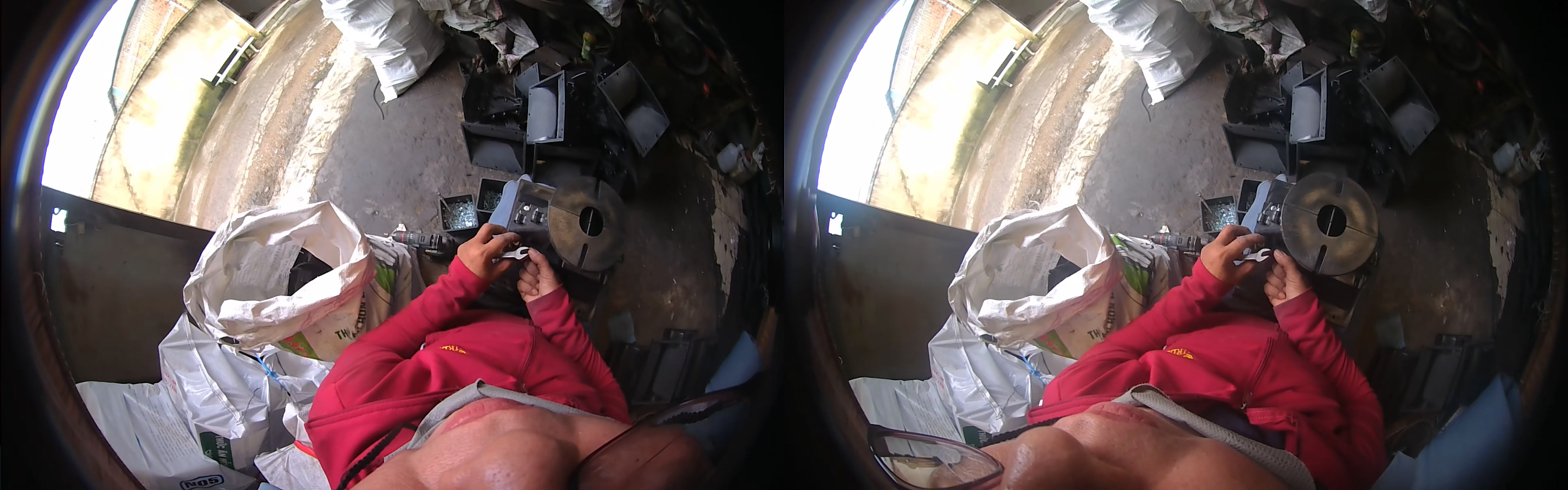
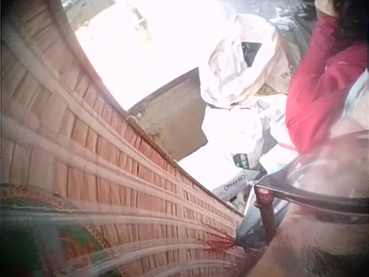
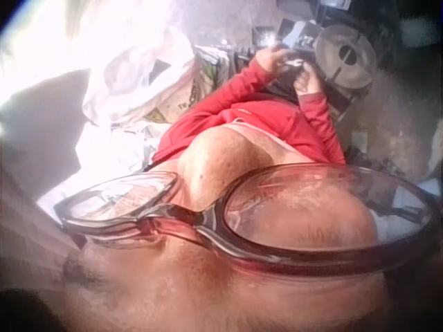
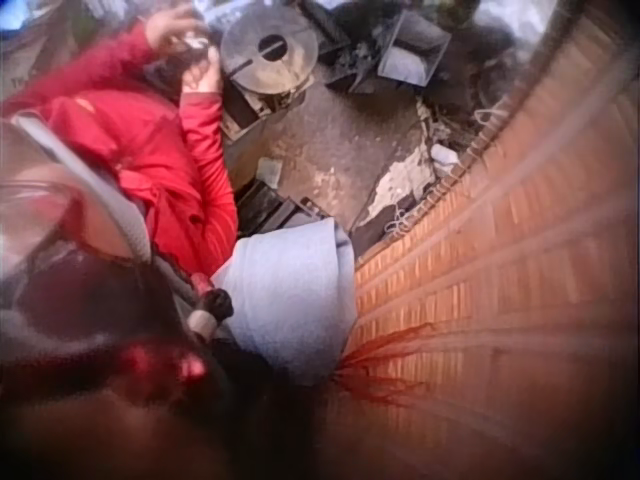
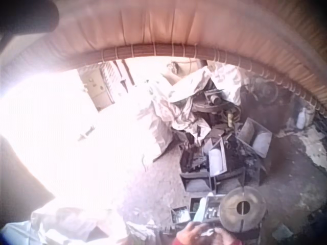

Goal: The person uses a wrench to tighten bolts on a metal assembly with a circular plate. They repeatedly adjust the position of the assembly and tighten different bolts while working in a cluttered workshop.

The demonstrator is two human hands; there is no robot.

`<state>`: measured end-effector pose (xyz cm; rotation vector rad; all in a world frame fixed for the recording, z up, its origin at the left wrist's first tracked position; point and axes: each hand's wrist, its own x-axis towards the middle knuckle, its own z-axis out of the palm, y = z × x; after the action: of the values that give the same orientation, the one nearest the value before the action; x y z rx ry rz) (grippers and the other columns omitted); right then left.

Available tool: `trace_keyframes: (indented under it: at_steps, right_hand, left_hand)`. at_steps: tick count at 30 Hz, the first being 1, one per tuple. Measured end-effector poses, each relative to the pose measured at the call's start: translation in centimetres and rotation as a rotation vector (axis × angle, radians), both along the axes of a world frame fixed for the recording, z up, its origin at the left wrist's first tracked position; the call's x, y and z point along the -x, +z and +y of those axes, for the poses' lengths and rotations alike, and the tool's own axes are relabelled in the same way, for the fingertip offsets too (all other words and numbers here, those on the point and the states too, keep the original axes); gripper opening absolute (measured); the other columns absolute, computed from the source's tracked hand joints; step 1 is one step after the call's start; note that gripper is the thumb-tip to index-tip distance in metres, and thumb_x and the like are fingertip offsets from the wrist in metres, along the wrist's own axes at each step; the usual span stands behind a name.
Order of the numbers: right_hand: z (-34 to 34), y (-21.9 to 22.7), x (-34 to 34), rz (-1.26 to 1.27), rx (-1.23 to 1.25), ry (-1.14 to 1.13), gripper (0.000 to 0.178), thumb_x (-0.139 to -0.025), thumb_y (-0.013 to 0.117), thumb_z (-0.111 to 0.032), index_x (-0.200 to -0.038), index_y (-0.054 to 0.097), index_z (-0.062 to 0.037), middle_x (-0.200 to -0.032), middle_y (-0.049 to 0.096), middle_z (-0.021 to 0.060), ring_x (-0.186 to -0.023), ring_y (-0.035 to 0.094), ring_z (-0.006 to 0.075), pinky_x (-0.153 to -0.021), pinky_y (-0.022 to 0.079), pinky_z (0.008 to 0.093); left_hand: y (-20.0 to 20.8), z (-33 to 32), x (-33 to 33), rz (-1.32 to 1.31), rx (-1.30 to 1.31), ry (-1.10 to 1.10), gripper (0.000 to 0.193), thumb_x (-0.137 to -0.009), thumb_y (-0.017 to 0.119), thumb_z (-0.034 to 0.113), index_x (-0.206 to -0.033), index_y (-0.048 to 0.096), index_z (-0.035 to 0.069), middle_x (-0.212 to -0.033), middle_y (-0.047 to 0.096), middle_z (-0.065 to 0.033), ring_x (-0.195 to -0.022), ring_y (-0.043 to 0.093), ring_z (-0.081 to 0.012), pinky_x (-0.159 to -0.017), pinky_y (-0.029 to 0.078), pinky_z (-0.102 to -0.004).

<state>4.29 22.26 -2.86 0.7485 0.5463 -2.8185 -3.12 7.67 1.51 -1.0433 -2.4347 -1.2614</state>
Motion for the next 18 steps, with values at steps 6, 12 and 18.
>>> trace_keyframes:
  at_steps: [6,12,18]
  right_hand:
    - [-0.1,-0.3,-0.1,0.021,-0.004,0.030,0.022,-0.088,0.061,-0.024,-0.074,0.048,-0.0155,-0.047,0.026,-0.0070,-0.036,0.022,0.0061,-0.033,0.020,0.0215]
    - [-0.1,-0.2,0.0,-0.004,-0.014,0.010,0.031,-0.085,0.066,-0.023,-0.067,0.041,-0.0182,-0.047,0.028,-0.0072,-0.035,0.022,0.0059,-0.032,0.019,0.0217]
    - [0.3,-0.1,-0.2,0.020,0.012,0.021,0.028,-0.087,0.063,-0.024,-0.069,0.043,-0.0172,-0.048,0.027,-0.0072,-0.036,0.023,0.0059,-0.033,0.020,0.0215]
  left_hand:
    - [-0.9,-0.5,0.5,0.009,0.113,-0.049,0.036,-0.064,0.073,0.007,-0.100,0.065,0.010,-0.090,0.060,-0.0060,-0.076,0.064,-0.0238,-0.064,0.052,-0.0332]
    - [-1.2,-0.2,0.2,-0.028,0.052,0.038,0.032,-0.065,0.073,0.008,-0.097,0.066,0.011,-0.086,0.059,-0.0055,-0.072,0.064,-0.0227,-0.061,0.052,-0.0319]
    - [0.0,0.4,0.9,0.053,0.066,-0.095,0.025,-0.066,0.075,0.011,-0.089,0.065,0.010,-0.082,0.060,-0.0047,-0.068,0.062,-0.0240,-0.058,0.051,-0.0331]
